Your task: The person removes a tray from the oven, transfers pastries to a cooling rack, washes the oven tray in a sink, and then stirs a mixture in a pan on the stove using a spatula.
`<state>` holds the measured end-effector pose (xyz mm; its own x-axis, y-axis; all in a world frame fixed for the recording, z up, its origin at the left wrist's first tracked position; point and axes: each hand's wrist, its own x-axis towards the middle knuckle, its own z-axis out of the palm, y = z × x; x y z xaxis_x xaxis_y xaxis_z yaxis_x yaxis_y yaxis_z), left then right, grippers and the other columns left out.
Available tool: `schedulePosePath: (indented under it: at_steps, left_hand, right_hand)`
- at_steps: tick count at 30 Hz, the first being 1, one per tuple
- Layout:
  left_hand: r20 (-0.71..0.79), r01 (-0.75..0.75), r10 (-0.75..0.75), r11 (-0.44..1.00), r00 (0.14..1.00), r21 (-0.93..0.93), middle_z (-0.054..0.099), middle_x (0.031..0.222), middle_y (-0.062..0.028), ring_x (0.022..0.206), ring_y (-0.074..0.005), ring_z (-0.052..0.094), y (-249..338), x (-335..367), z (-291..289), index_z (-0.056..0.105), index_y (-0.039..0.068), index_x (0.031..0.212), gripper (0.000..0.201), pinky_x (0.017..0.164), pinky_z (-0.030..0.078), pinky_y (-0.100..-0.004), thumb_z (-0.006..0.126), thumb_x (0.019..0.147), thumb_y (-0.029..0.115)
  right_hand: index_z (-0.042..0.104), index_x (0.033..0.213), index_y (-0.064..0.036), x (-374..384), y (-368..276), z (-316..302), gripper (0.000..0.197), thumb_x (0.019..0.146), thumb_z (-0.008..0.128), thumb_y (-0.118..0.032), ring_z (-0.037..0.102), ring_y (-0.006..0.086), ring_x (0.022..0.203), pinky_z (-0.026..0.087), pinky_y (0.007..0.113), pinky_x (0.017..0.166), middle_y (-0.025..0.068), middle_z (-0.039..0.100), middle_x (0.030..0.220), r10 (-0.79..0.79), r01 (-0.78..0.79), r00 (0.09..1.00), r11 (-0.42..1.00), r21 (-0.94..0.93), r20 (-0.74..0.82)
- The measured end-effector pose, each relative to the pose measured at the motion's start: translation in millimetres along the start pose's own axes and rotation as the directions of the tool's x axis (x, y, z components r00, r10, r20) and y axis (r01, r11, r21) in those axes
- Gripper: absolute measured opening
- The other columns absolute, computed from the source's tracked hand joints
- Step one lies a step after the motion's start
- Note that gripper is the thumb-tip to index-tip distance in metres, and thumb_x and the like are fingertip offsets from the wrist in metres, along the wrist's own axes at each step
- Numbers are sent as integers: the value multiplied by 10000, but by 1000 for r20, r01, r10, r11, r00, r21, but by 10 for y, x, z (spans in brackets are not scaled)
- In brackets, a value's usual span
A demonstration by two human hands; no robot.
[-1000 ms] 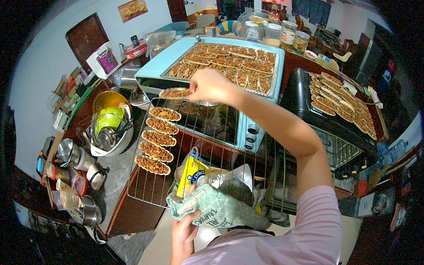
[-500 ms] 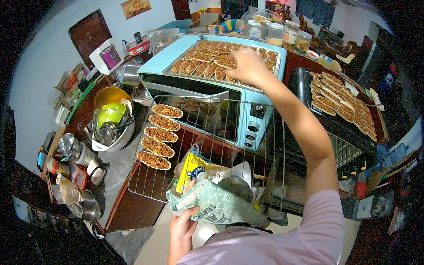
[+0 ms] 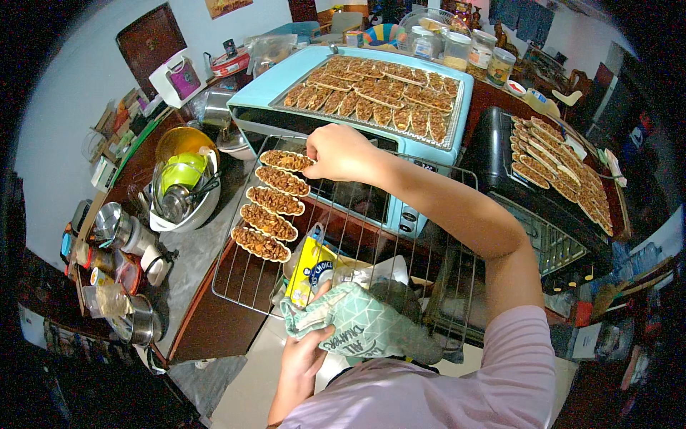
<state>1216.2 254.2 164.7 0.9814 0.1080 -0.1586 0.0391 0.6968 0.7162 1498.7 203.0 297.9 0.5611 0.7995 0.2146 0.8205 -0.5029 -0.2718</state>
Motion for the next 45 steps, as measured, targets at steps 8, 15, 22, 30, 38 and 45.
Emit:
schedulePosePath:
  at_steps: [8, 15, 22, 30, 38, 45]
  left_hand:
    - [-8, 8, -9, 997, 1000, -82, 445, 1388, -146, 1266, -221, 428, 90, 18, 73, 345, -43, 1407, 724, 1064, 305, -320, 519, 709, -122]
    - [-67, -3, 1, 999, 998, -32, 470, 1359, -145, 1233, -234, 461, 90, 17, 110, 380, -31, 1392, 731, 1043, 344, -337, 515, 676, -91]
    - [10, 22, -21, 996, 1000, -88, 413, 1415, -158, 1317, -236, 375, 61, 7, -26, 301, -56, 1420, 759, 1090, 267, -332, 492, 688, -120]
    - [-18, 28, -29, 999, 999, -25, 445, 1378, -162, 1282, -263, 419, 23, -23, 54, 329, -42, 1411, 766, 1084, 300, -380, 538, 675, -85]
    - [2, -9, 9, 1000, 1000, -10, 448, 1378, -174, 1294, -267, 411, -39, -62, 6, 353, -53, 1396, 752, 1096, 284, -372, 524, 665, -109]
    - [70, 35, -34, 999, 997, -19, 391, 1443, -123, 1317, -206, 375, -34, -77, -20, 330, -41, 1411, 731, 1085, 284, -326, 499, 708, -143]
  right_hand:
    - [708, 868, -34, -167, 530, -409, 346, 693, 722, -333, 673, 260, 798, 526, 356, 734, 133, 687, 819, 146, -134, 976, 988, 80, -163]
    - [692, 766, -52, -493, 1388, -941, 334, 638, 741, -357, 668, 317, 770, 524, 393, 722, 177, 679, 790, 423, -508, 824, 847, -159, -377]
    - [683, 827, -43, -643, 1250, -917, 388, 671, 729, -395, 660, 312, 857, 514, 398, 766, 171, 682, 869, 464, -569, 820, 725, -389, -334]
    - [668, 965, -10, -443, 296, -343, 437, 753, 726, -389, 609, 180, 704, 496, 299, 654, 93, 643, 766, 64, -63, 998, 995, 83, -16]
    - [670, 928, -10, -363, -208, -106, 442, 708, 753, -385, 647, 260, 775, 504, 350, 683, 120, 667, 829, -8, 2, 988, 999, 34, 153]
    - [683, 860, -5, -311, -86, 2, 390, 669, 718, -343, 657, 276, 824, 522, 373, 745, 116, 680, 800, 30, -37, 992, 998, 56, 122]
